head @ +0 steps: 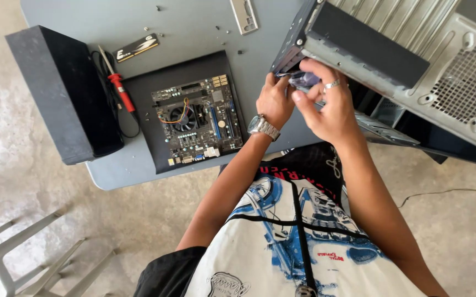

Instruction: Using a screwdriver to remove screws from a computer case for disassembly

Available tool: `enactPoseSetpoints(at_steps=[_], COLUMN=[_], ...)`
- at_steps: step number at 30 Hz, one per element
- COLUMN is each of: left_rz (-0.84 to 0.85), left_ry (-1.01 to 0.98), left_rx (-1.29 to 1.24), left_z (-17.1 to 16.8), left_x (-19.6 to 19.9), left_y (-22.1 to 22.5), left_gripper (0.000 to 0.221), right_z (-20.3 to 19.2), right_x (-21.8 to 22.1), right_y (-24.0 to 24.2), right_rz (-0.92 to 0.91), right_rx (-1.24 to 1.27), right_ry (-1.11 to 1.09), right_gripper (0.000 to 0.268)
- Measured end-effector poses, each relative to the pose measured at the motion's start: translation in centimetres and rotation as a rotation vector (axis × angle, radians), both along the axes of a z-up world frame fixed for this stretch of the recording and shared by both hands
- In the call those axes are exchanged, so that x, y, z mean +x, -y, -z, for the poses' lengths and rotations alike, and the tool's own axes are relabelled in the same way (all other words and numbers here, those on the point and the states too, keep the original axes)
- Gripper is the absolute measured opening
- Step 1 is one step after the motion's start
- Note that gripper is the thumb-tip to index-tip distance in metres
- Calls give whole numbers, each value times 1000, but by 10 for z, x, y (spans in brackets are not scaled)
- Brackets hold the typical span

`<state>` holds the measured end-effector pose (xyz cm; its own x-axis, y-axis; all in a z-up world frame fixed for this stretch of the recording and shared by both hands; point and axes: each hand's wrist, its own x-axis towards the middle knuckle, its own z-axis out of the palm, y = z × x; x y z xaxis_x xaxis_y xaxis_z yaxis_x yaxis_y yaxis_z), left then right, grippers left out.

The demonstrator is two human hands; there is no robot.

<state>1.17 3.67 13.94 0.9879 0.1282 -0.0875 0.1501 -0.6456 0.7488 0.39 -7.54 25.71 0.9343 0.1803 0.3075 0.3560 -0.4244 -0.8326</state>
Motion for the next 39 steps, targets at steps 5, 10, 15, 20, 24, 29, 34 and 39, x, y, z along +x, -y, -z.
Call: enactPoseSetpoints(at_steps=[5,10,15,20,24,29,34,39], left_rz=[-16,-21,-15,8,-13,-57,-79,-28], left_ry=[14,-55,-128,-140,-157,-171,-199,-194], left_rx=[86,86,44,47,66,130,121,175], left_z=[-12,-14,-1,-8,-4,13,6,-13], left_x=[5,7,2,7,8,15,15,14], left_y=[4,3,11,8,15,25,23,21], left_gripper=[17,15,21,20,19,17,20,29], right_z=[11,-14,10,-5,-25,21,11,41], right_x=[11,8,-5,3,-9,10,11,25], right_y=[-9,-24,-3,-11,-13,14,26,37], right_rz=[270,212,301,331,113,253,-24,182], right_rx=[135,182,264,186,448,292,154,-187], right_ry=[-148,-218,-288,-218,-274,-163,-300,16], right_gripper=[33,64,33,51,33,10,14,42])
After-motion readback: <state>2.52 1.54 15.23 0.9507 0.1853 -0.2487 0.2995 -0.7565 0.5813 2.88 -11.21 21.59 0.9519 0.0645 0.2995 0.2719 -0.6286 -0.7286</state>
